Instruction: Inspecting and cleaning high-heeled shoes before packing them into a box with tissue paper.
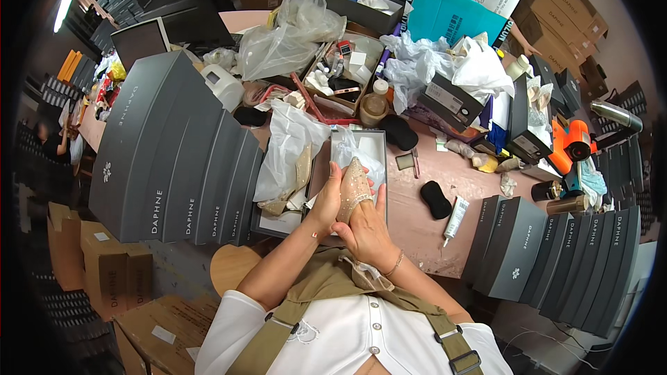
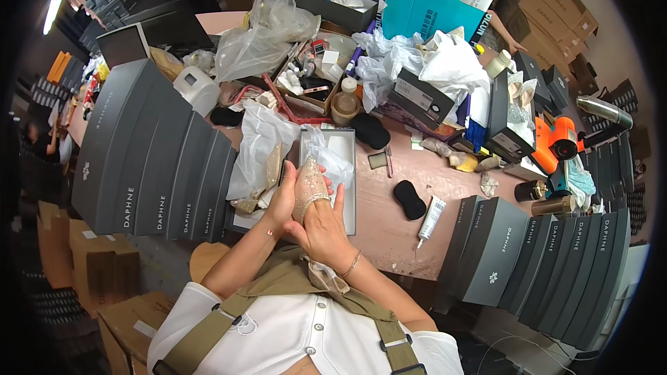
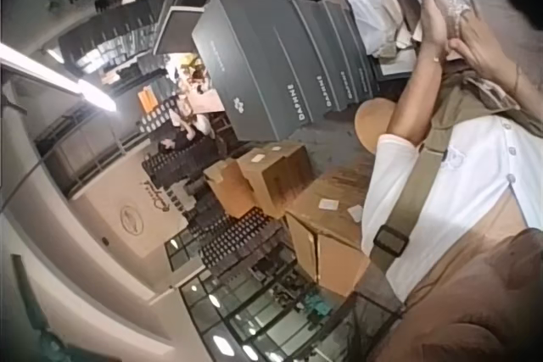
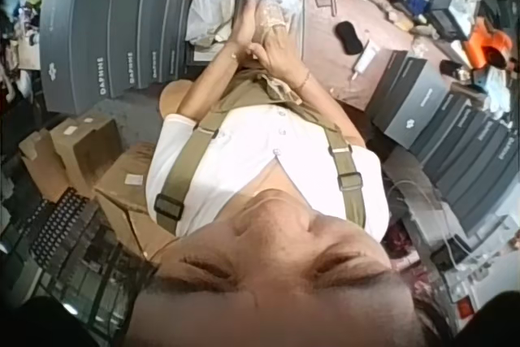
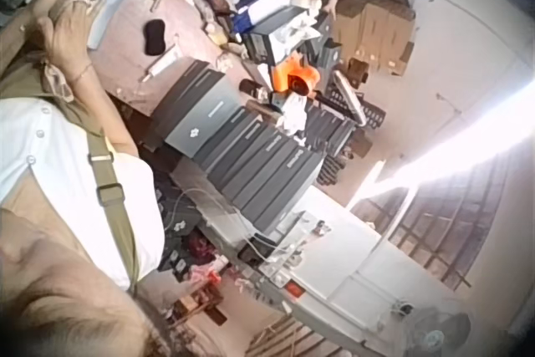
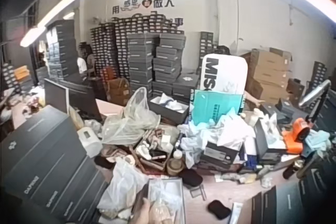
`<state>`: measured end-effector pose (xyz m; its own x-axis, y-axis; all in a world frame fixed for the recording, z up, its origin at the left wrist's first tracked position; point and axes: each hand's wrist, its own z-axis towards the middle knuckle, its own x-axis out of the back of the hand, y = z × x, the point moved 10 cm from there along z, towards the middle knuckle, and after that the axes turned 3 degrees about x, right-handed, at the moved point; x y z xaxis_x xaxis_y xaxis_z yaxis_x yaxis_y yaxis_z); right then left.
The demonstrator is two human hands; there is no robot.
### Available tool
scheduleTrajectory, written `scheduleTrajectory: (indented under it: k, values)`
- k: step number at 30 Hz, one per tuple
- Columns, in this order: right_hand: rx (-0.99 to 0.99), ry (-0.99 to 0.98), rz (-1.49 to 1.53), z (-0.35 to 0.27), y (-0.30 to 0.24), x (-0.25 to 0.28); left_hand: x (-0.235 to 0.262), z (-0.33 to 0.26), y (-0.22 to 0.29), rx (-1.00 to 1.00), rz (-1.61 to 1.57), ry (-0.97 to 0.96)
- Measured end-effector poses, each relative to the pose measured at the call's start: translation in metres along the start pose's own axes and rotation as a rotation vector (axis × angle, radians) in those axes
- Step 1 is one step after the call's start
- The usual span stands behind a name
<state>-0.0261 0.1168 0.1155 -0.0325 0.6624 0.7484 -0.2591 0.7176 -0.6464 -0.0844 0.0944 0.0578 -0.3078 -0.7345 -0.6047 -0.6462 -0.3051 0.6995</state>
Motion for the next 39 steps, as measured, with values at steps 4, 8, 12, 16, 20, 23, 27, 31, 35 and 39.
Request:
scheduleTrajectory:
  k: [4,8,12,16,20,23,27,31,35,39]
  values:
    - [0.018,0.065,0.001,0.009,-0.004,0.005,-0.006,-0.002,0.01,-0.036,0.011,0.0]
    - [0.063,0.142,0.068,0.013,-0.004,0.014,-0.005,0.0,0.011,-0.026,-0.051,-0.066]
    - [0.002,0.243,0.031,0.004,0.012,0.034,-0.028,-0.018,-0.017,0.01,-0.186,-0.121]
    - [-0.234,-0.11,-0.147,0.001,0.017,0.034,-0.046,-0.042,-0.041,0.11,-0.243,-0.117]
    - [-0.1,0.124,-0.149,0.002,0.007,0.047,-0.047,-0.035,-0.039,0.122,-0.195,-0.091]
    - [-0.008,0.098,0.067,-0.004,-0.005,0.05,-0.034,-0.023,-0.043,0.087,-0.183,-0.064]
    - [-0.153,-0.054,0.506,-0.026,0.036,0.049,-0.013,-0.012,-0.03,0.202,-0.037,-0.266]
    - [-0.25,0.354,0.633,-0.029,0.066,0.111,-0.009,-0.028,-0.021,0.404,0.155,-0.427]
    - [-0.229,0.225,1.276,-0.023,0.074,0.061,0.004,-0.05,-0.058,0.769,0.123,-0.413]
    - [-0.283,0.111,1.306,-0.023,0.074,0.041,0.008,-0.059,-0.069,0.842,0.13,-0.424]
